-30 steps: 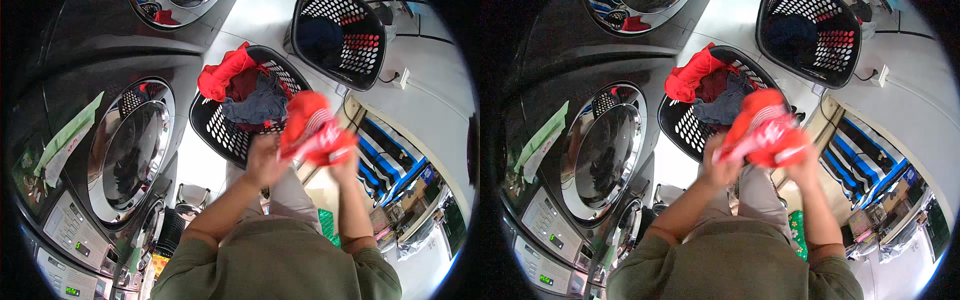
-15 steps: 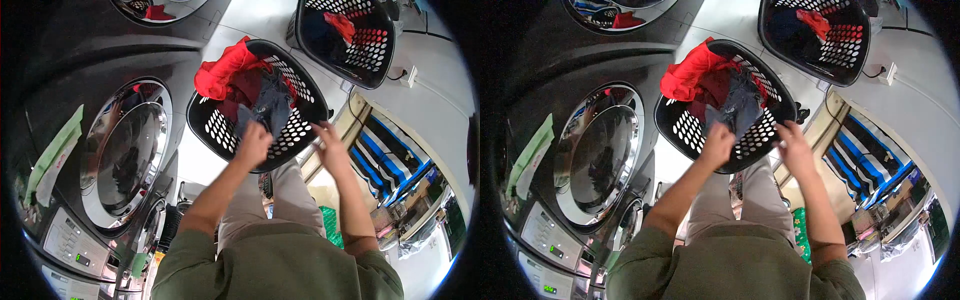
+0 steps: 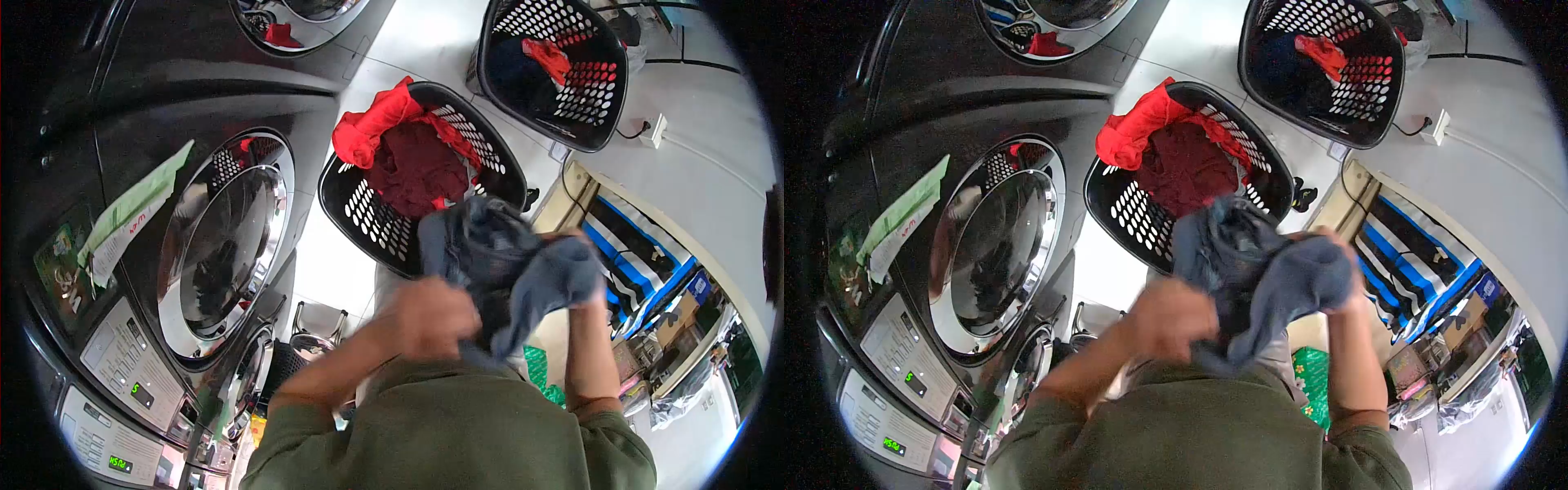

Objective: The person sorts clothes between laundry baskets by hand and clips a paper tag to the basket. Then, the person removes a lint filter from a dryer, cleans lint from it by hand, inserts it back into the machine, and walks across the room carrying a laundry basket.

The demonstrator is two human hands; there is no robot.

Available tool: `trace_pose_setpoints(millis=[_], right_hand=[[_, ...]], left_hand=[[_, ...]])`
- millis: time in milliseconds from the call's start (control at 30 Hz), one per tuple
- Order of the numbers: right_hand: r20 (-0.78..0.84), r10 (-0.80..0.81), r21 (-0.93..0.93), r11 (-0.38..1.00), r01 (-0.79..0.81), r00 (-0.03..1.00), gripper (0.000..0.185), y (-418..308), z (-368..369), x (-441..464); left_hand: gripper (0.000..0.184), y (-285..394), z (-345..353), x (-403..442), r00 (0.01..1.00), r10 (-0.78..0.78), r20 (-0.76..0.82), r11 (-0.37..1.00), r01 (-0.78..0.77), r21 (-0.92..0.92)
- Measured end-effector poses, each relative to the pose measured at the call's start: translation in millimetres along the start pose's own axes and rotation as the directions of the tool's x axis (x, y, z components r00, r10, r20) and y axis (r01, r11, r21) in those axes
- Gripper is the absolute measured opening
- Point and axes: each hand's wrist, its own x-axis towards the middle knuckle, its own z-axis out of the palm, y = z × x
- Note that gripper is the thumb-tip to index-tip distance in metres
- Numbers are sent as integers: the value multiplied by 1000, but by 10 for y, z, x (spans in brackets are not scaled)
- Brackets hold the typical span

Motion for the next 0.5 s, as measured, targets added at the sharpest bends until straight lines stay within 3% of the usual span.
trace_pose_setpoints(millis=[33, 67, 100, 133, 167, 233, 300, 333, 367, 400, 433, 467, 500], right_hand=[[-191, -140, 32, 988, 149, 972, 25, -155, -218, -67], [-381, -280, 4, 952, 305, 881, 28, -310, -437, -134], [-539, -396, -77, 902, 424, 744, 32, -465, -655, -199], [-649, -475, -128, 839, 529, 595, 30, -592, -873, -235], [-686, -526, -186, 795, 578, 503, 29, -711, -1079, -247], [-697, -620, -354, 733, 580, 359, 30, -929, -1441, -182], [-548, -786, -689, 618, 379, 287, 35, -1081, -1761, 4], [-279, -911, -943, 320, 94, 305, 38, -1130, -1895, 137], [18, -938, -988, -70, -139, 347, 41, -1166, -1941, 289], [176, -901, -953, -257, -162, 397, 45, -1185, -1834, 434], [140, -876, -986, -167, -19, 461, 49, -1154, -1679, 531], [-54, -818, -949, 221, 226, 573, 58, -1085, -1250, 529], [-245, -715, -715, 589, 376, 655, 67, -1014, -821, 525]], left_hand=[[12, -497, 261, -225, 947, -74, -313, 994, 45, -99], [10, -852, 314, -298, 866, -277, -416, 951, 309, 10], [11, -1229, 392, -304, 728, -515, -452, 814, 580, 7], [18, -1821, 535, -497, 726, -479, -493, 800, 593, 97], [31, -2309, 608, -669, 708, -518, -480, 700, 674, 237], [59, -2968, 738, -863, 524, -707, -475, 457, 851, 258], [53, -3388, 818, -988, 343, -823, -454, 273, 938, 214], [47, -3454, 852, -952, 365, -819, -442, 252, 922, 293], [42, -3459, 857, -926, 382, -819, -428, 225, 900, 373], [37, -3417, 841, -916, 397, -820, -411, 193, 869, 455], [21, -3315, 926, -865, 587, -605, -538, 323, 798, 508], [19, -3091, 903, -680, 700, -544, -463, 430, 706, 562], [16, -2805, 850, -468, 807, -536, -247, 559, 558, 613]])
